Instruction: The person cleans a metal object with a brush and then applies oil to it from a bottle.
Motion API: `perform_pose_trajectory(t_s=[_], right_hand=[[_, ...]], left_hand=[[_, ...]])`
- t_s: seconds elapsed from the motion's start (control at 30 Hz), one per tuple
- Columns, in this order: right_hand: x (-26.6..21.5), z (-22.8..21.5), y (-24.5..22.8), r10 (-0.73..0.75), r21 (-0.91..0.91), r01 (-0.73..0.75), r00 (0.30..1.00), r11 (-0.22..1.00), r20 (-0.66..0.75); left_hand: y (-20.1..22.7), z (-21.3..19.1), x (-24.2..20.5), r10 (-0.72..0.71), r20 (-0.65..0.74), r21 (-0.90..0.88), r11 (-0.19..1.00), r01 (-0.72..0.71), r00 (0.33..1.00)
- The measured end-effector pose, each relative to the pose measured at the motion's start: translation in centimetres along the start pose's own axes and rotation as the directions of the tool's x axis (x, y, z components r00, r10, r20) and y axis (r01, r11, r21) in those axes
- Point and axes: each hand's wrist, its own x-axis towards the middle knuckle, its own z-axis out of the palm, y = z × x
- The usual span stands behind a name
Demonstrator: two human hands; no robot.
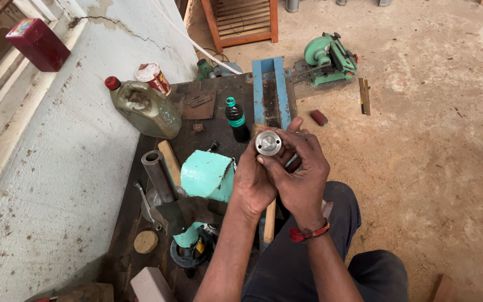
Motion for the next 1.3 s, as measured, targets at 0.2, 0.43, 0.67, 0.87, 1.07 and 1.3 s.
perform_pose_trajectory(t_s=[0.2,0.43,0.67,0.87,1.07,1.3], right_hand=[[-0.2,0.1,0.4,0.008,-0.012,-0.008,1.000,1.000,0.005],[-0.4,0.0,0.3,0.111,-0.057,-0.109,0.994,0.992,0.026],[-0.3,-0.3,-0.2,0.003,-0.070,-0.002,1.000,0.998,0.019],[0.0,-1.2,-0.9,-0.197,-0.121,0.199,0.980,0.972,0.029],[0.1,-3.1,-0.4,-0.200,-0.126,0.204,0.979,0.971,0.045],[0.1,-3.2,-0.4,-0.181,-0.072,0.188,0.978,0.979,0.102]], left_hand=[[-0.3,-0.2,0.0,0.000,-0.018,-0.036,0.999,0.000,1.000],[-0.3,-0.4,-0.1,-0.003,0.047,-0.119,0.993,0.009,0.999],[-0.3,-1.1,0.0,-0.040,0.086,-0.081,0.996,0.047,0.995],[-0.6,-2.4,0.0,-0.116,0.081,-0.200,0.971,0.130,0.990],[-1.5,-3.8,1.7,-0.109,0.015,-0.104,0.989,0.110,0.994],[-2.2,-3.9,1.8,-0.081,-0.008,-0.125,0.989,0.080,0.997]])
